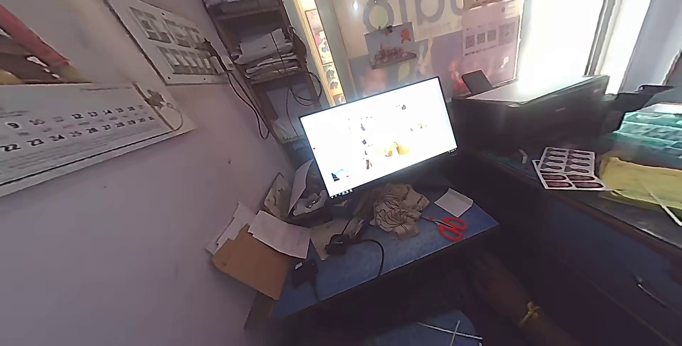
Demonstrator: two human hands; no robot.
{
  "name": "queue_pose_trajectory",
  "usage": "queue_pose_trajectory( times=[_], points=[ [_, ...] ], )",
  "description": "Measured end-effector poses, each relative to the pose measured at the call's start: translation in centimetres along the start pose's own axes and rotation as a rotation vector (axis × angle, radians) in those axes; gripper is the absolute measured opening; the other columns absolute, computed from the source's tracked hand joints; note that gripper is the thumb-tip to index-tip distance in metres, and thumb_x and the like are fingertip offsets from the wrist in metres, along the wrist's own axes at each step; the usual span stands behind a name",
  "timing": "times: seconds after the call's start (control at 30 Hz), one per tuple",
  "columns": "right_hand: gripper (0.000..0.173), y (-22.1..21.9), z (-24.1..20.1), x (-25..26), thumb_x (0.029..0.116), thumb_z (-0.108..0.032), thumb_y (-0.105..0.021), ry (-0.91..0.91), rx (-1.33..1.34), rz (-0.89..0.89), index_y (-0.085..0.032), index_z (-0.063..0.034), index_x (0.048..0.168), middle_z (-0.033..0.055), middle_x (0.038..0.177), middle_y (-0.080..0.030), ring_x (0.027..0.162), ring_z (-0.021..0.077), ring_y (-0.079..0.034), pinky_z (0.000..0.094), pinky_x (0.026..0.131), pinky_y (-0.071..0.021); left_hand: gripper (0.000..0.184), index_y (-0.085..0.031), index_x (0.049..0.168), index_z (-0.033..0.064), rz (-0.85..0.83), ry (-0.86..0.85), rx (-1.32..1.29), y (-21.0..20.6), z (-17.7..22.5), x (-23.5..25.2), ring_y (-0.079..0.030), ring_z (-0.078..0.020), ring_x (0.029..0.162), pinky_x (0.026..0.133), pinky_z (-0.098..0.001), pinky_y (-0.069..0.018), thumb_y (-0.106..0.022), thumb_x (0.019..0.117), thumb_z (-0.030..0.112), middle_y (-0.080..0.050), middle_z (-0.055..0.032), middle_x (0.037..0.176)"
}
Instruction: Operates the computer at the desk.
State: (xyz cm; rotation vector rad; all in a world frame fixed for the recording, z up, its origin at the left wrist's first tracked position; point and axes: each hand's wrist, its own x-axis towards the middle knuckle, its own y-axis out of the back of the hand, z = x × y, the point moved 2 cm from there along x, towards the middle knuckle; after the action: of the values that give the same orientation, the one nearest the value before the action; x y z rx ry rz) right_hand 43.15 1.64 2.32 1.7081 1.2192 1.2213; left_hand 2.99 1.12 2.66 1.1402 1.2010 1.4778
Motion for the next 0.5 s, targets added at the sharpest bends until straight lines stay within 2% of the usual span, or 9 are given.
queue_pose_trajectory(
  times=[0.1,0.17,0.2,0.23,0.27,0.33,0.37,0.43,0.5],
  points=[
    [0.049,0.0,-0.1,0.1,0.0936,-0.030,-0.060,0.011,0.009,0.029,-0.062,-0.0141,0.140,0.0158,0.144,-0.059,0.135,0.0343,-0.055,0.0493,0.111,-0.0466,0.052,-0.060,0.140,-0.0005,-0.025,-0.207,-0.125,1.8,3.7,-0.9,-0.050,-0.0428,0.139,0.119,-0.0552,-0.0350,-0.044,0.1069,0.037,-0.056,-0.0269,0.145],
    [0.051,0.1,0.1,0.1,0.0935,-0.031,-0.061,-0.003,0.008,0.025,-0.062,-0.0151,0.141,0.0157,0.146,-0.057,0.136,0.0343,-0.054,0.0494,0.112,-0.0461,0.050,-0.060,0.143,0.0069,0.073,-0.355,-0.287,0.8,5.9,-0.9,-0.051,-0.0381,0.139,0.118,-0.0526,-0.0376,-0.050,0.1038,0.036,-0.054,-0.0207,0.150],
    [0.052,0.3,0.2,0.1,0.0937,-0.031,-0.061,-0.024,0.015,-0.001,-0.060,-0.0147,0.143,0.0170,0.149,-0.055,0.138,0.0356,-0.052,0.0507,0.112,-0.0450,0.049,-0.061,0.141,0.0070,0.131,-0.450,-0.372,0.0,6.8,-0.8,-0.050,-0.0390,0.140,0.117,-0.0540,-0.0380,-0.055,0.1015,0.034,-0.051,-0.0210,0.152],
    [0.055,0.5,0.2,0.1,0.0945,-0.031,-0.061,-0.053,0.019,-0.033,-0.057,-0.0147,0.146,0.0178,0.152,-0.051,0.140,0.0361,-0.049,0.0510,0.114,-0.0430,0.049,-0.062,0.141,0.0086,0.123,-0.530,-0.402,-0.5,7.7,-0.7,-0.048,-0.0382,0.142,0.118,-0.0546,-0.0365,-0.056,0.1006,0.035,-0.049,-0.0196,0.155],
    [0.057,0.6,0.0,0.1,0.0950,-0.032,-0.060,-0.071,0.021,-0.054,-0.055,-0.0142,0.149,0.0191,0.155,-0.048,0.142,0.0369,-0.048,0.0515,0.115,-0.0415,0.052,-0.061,0.143,0.0119,0.047,-0.591,-0.362,-0.8,8.4,-0.5,-0.042,-0.0355,0.147,0.122,-0.0549,-0.0305,-0.052,0.1025,0.042,-0.043,-0.0164,0.160],
    [0.058,0.6,-0.2,0.1,0.0948,-0.031,-0.061,-0.072,0.019,-0.056,-0.054,-0.0118,0.149,0.0221,0.155,-0.047,0.142,0.0391,-0.048,0.0525,0.115,-0.0409,0.063,-0.055,0.149,0.0149,-0.136,-0.625,-0.242,-1.4,9.3,0.0,-0.026,-0.0301,0.156,0.127,-0.0564,-0.0152,-0.040,0.1047,0.056,-0.032,-0.0098,0.167],
    [0.058,0.5,-0.1,0.1,0.0947,-0.032,-0.061,-0.068,0.015,-0.060,-0.055,-0.0110,0.149,0.0227,0.154,-0.048,0.142,0.0396,-0.048,0.0526,0.115,-0.0409,0.064,-0.056,0.148,0.0137,-0.138,-0.619,-0.258,-1.9,9.4,0.0,-0.025,-0.0292,0.157,0.128,-0.0569,-0.0128,-0.040,0.1044,0.057,-0.033,-0.0084,0.167],
    [0.058,0.3,-0.1,0.3,0.0947,-0.033,-0.062,-0.077,0.016,-0.086,-0.054,-0.0122,0.149,0.0209,0.154,-0.048,0.143,0.0384,-0.046,0.0521,0.117,-0.0395,0.059,-0.062,0.141,0.0101,-0.067,-0.612,-0.330,-2.3,9.3,0.0,-0.029,-0.0299,0.155,0.127,-0.0559,-0.0143,-0.046,0.1041,0.053,-0.038,-0.0100,0.165],
    [0.058,0.0,-0.1,0.0,0.0947,-0.033,-0.063,-0.084,0.008,-0.096,-0.054,-0.0150,0.149,0.0178,0.154,-0.050,0.143,0.0367,-0.046,0.0520,0.118,-0.0387,0.051,-0.067,0.136,0.0109,-0.028,-0.635,-0.390,-2.1,9.1,-0.5,-0.034,-0.0321,0.152,0.126,-0.0551,-0.0204,-0.052,0.1028,0.047,-0.043,-0.0127,0.161]
  ],
)
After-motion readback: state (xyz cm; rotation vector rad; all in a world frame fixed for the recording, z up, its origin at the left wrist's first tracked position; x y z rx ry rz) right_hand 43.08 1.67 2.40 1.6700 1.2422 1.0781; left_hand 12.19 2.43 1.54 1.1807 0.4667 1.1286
